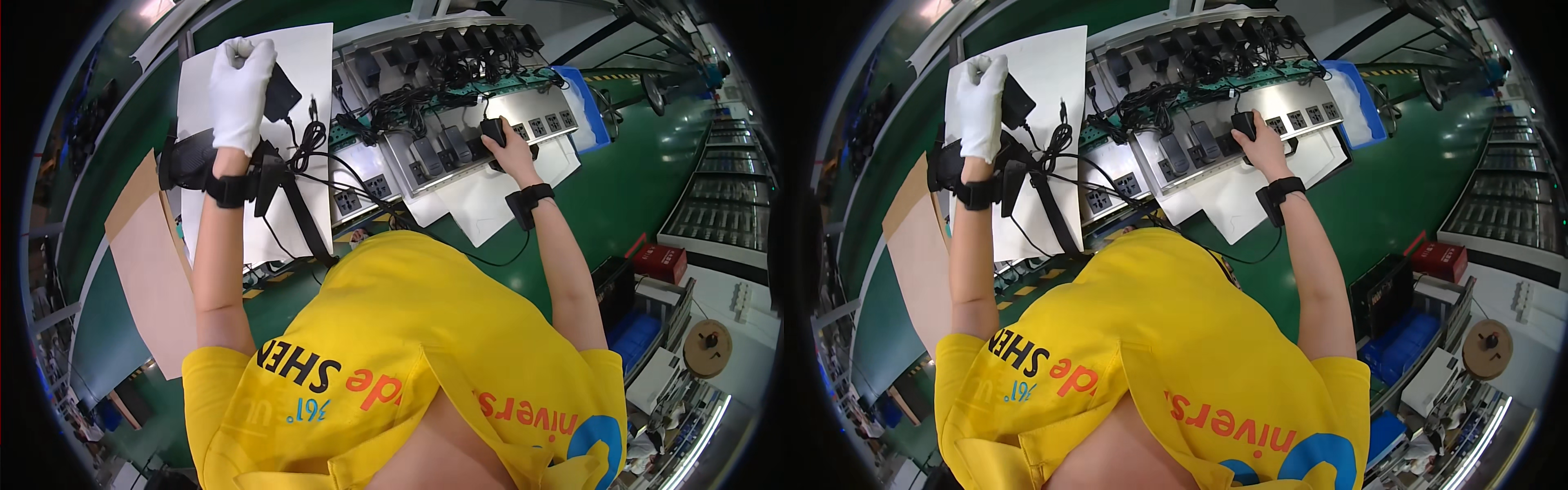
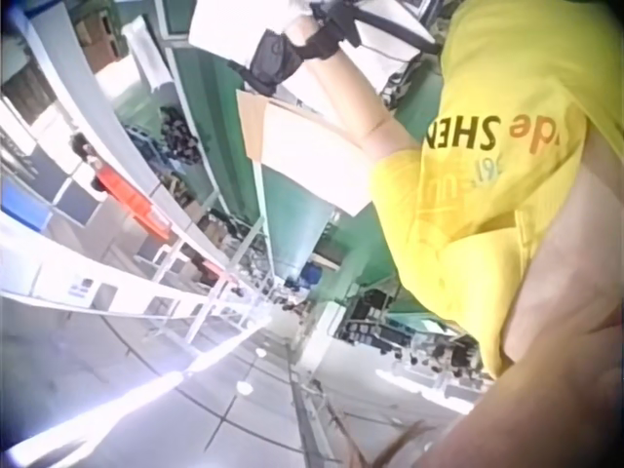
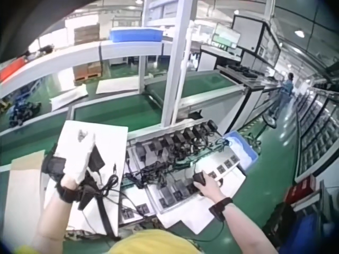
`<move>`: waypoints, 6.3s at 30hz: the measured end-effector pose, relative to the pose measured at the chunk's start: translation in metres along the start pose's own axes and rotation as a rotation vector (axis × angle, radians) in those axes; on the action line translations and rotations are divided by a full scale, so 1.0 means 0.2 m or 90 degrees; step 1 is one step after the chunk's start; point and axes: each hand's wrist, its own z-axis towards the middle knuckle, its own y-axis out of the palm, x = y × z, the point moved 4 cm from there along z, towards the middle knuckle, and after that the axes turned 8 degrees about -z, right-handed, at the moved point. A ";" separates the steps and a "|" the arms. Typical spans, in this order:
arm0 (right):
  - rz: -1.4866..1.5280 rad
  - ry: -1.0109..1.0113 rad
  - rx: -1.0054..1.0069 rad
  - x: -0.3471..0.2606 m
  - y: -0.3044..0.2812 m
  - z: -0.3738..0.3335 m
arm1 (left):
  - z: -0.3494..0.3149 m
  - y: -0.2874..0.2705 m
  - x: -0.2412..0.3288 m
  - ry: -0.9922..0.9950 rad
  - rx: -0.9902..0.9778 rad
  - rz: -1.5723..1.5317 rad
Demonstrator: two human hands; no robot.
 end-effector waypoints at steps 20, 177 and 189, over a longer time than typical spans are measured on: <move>-0.218 -0.083 0.060 -0.15 0.04 -0.03 | -0.25 -0.06 0.40 0.084 0.073 -0.093; 0.510 -0.033 0.012 -0.38 0.04 0.21 | -0.26 0.98 -0.62 0.249 -0.591 0.857; 0.706 -0.039 -0.020 -0.46 0.01 0.22 | -0.30 1.00 -0.63 0.320 -0.633 0.861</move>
